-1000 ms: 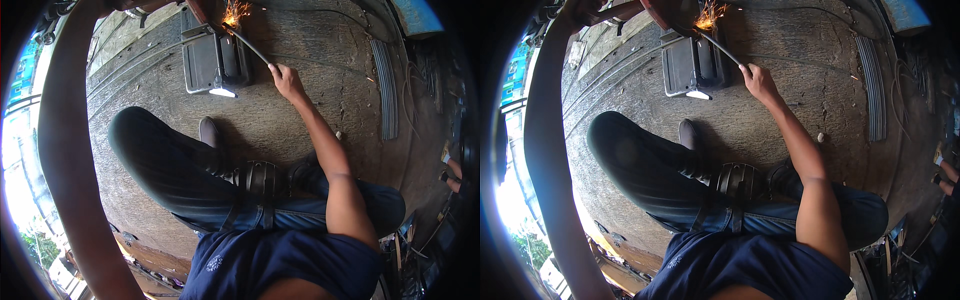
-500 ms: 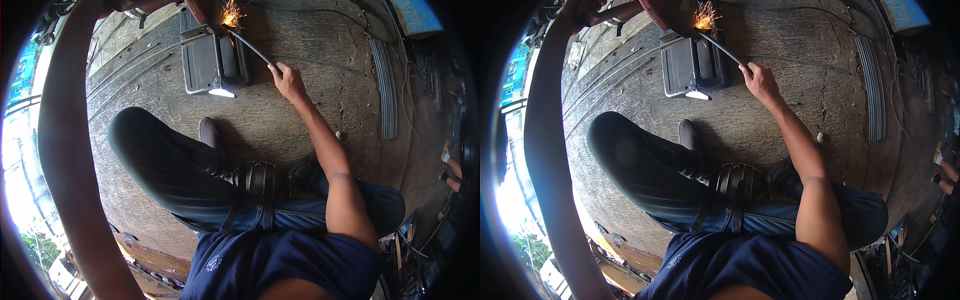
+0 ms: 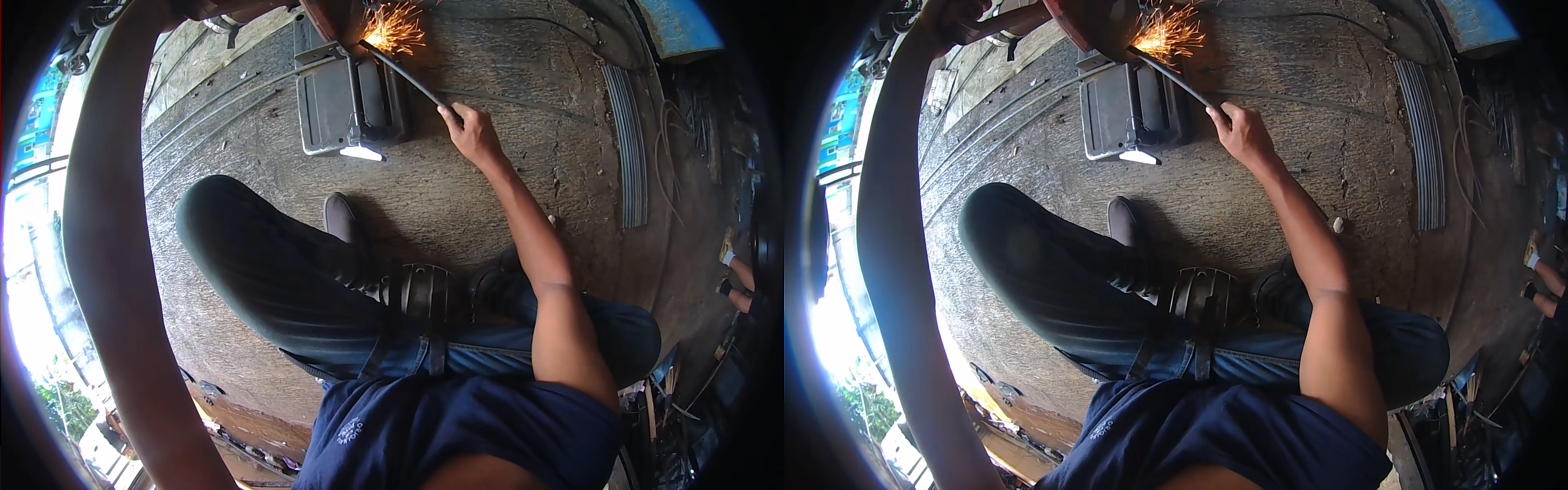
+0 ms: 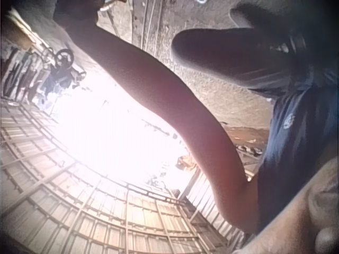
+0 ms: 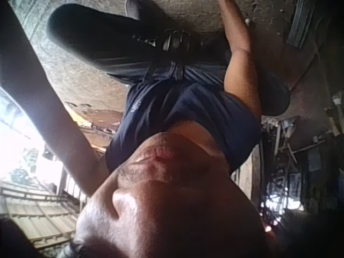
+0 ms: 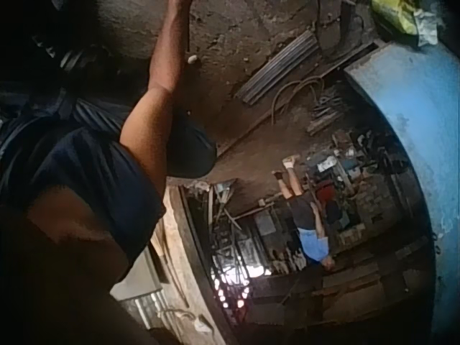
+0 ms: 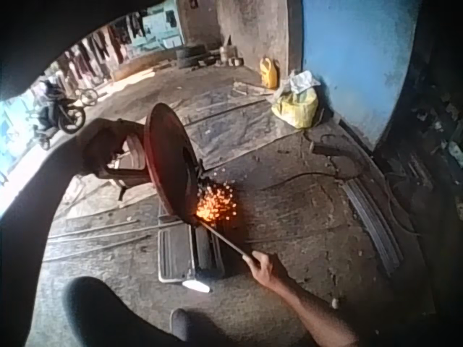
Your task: Using a bench-mounted circular saw to cut thin metal rods to length.
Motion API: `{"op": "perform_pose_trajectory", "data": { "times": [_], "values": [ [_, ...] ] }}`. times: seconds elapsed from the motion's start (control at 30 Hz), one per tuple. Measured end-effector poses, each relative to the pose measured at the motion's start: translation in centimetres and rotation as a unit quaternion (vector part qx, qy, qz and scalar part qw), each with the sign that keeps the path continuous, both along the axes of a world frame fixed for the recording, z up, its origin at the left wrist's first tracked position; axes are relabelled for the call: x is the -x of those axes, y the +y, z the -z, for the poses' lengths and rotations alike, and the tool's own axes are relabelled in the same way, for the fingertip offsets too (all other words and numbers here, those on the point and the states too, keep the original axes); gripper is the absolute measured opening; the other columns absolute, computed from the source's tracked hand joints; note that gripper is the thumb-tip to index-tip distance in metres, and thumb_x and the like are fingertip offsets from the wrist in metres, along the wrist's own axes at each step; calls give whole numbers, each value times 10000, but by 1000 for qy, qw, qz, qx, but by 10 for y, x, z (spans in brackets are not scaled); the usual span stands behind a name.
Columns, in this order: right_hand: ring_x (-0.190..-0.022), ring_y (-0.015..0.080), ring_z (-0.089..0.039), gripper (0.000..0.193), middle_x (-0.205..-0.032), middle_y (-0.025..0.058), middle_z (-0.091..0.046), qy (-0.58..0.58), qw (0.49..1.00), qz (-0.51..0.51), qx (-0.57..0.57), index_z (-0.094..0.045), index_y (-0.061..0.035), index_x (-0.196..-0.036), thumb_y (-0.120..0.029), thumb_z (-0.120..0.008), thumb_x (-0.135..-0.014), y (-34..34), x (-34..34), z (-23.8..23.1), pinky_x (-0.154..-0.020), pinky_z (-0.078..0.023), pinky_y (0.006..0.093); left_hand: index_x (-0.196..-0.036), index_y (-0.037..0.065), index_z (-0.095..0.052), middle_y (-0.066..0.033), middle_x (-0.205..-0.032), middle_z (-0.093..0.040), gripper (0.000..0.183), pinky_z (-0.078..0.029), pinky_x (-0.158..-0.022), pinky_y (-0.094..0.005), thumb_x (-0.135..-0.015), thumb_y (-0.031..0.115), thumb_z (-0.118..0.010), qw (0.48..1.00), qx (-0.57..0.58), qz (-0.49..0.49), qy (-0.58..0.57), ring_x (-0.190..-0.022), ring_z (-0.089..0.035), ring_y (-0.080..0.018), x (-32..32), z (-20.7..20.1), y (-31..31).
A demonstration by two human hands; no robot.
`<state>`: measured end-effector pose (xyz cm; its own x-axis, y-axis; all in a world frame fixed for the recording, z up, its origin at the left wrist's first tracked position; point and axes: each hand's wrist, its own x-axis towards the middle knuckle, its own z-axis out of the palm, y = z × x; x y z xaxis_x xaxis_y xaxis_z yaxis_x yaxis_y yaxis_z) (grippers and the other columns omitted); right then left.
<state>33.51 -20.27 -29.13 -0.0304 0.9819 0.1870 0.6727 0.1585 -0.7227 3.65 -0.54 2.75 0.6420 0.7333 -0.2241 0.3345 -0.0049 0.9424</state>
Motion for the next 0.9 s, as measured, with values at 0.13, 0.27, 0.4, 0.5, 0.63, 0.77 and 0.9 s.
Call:
{"op": "perform_pose_trajectory", "data": {
  "times": [0.13,0.27,0.4,0.5,0.63,0.77,0.9],
  "values": [
    [-519,432,-477,442,-553,240,-471,12,999,-5,32,-497,21,-682,-322,-589,-946,2,0,-3,-474,-372,447,-1256,0,-553,-106,-1201,-608,470,-402,-1005,-332,-900,241,-363,1000,-9,-2,-5,-1107,-552,-221,9,1,3],
    [-447,230,-433,482,-502,105,-432,91,993,-27,73,-508,-11,-663,-379,-534,-973,2,-4,4,-441,-330,362,-1266,3,-548,-103,-1217,-601,477,-403,-1006,-339,-912,250,-344,997,-61,5,41,-1127,-539,-217,8,3,4],
    [-430,45,-346,424,-509,-53,-371,300,903,-88,295,-539,-85,-747,-419,-470,-1000,2,-11,-7,-401,-264,238,-1272,11,-548,-100,-1233,-591,474,-397,-1015,-349,-921,252,-339,999,-23,33,-16,-1145,-528,-215,7,5,2],
    [-413,27,-302,346,-534,-59,-379,415,842,-118,323,-563,-88,-845,-386,-483,-1000,4,-14,-8,-392,-273,222,-1260,8,-552,-110,-1238,-586,459,-390,-1028,-358,-927,240,-338,982,-133,129,-27,-1143,-529,-224,15,6,8],
    [-404,18,-275,302,-566,-72,-364,427,835,-72,341,-544,-88,-929,-372,-475,-1006,1,-25,-3,-383,-242,204,-1238,-4,-555,-126,-1221,-587,438,-388,-1034,-365,-933,225,-339,992,93,-53,-70,-1141,-528,-231,2,7,2],
    [-437,7,-289,325,-599,-77,-385,370,869,-91,317,-584,-79,-940,-371,-462,-1013,3,-27,-2,-392,-234,207,-1218,-6,-556,-111,-1187,-594,420,-401,-1014,-355,-939,222,-341,998,-56,2,-8,-1114,-533,-215,10,10,6],
    [-443,12,-299,396,-573,-79,-363,310,900,-85,293,-635,-46,-954,-388,-446,-1014,8,-29,1,-402,-252,212,-1221,0,-556,-97,-1176,-596,419,-414,-977,-344,-938,226,-345,998,-36,-46,30,-1081,-537,-202,9,8,5]
  ]
}}
